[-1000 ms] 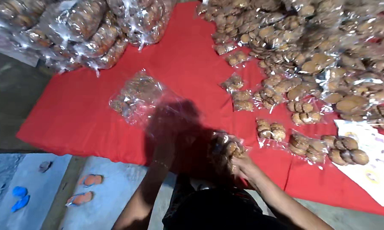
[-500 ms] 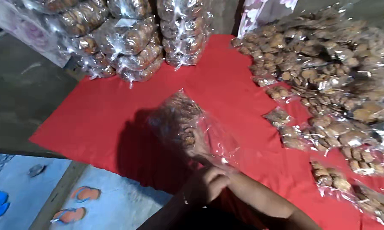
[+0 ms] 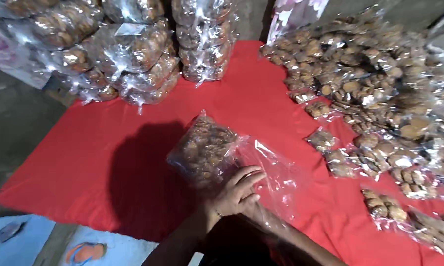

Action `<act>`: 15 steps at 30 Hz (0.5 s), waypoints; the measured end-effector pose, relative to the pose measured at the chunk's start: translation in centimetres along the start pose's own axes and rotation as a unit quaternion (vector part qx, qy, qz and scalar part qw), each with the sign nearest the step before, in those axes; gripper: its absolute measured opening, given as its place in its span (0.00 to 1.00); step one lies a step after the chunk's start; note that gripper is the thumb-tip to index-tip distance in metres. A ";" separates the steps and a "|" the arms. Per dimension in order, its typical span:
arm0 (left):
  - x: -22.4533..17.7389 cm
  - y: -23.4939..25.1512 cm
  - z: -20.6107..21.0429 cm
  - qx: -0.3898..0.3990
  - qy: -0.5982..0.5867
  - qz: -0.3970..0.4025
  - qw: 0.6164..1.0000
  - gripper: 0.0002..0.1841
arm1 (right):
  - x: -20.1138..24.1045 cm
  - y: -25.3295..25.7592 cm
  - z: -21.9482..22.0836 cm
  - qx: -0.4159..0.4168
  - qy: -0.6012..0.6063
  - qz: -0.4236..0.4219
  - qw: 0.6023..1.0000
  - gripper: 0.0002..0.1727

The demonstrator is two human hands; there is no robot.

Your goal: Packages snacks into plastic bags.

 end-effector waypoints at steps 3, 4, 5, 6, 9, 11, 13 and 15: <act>2.5 -1.0 0.8 0.091 0.106 -0.035 0.990 0.27 | -5.9 2.3 1.4 -0.093 -0.199 -0.112 0.969 0.27; 3.8 -1.7 0.7 0.122 0.137 -0.075 0.980 0.26 | -6.3 3.2 1.5 -0.043 -0.219 -0.056 0.973 0.31; 5.1 -2.6 0.6 0.151 0.150 -0.127 0.969 0.26 | -6.4 3.9 1.6 -0.001 -0.251 -0.016 0.968 0.37; 6.3 -3.3 0.6 0.171 0.151 -0.180 0.957 0.26 | -6.4 4.2 1.8 0.013 -0.273 -0.002 0.962 0.41; 6.8 -2.9 0.6 0.062 0.071 -0.277 0.956 0.23 | -6.9 3.8 2.3 -0.030 -0.289 -0.064 0.955 0.42; 5.2 0.0 1.1 -0.002 0.031 -0.216 0.976 0.21 | -6.9 3.4 2.7 -0.045 -0.254 -0.077 0.963 0.41; 4.6 2.9 2.5 0.036 0.049 -0.109 0.992 0.20 | -6.3 2.4 2.7 -0.020 -0.201 -0.025 0.979 0.31; 6.3 4.3 4.3 0.101 0.084 -0.061 0.989 0.25 | -7.9 0.7 3.1 -0.096 -0.249 -0.074 0.961 0.23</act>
Point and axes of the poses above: each hand's wrist, its own y-axis towards the middle knuckle, its own z-axis out of the palm, x = y × z, the point moved 3 cm from there along y, towards the middle knuckle, and after that the axes turned 10 degrees about y, right-handed, at the moved point
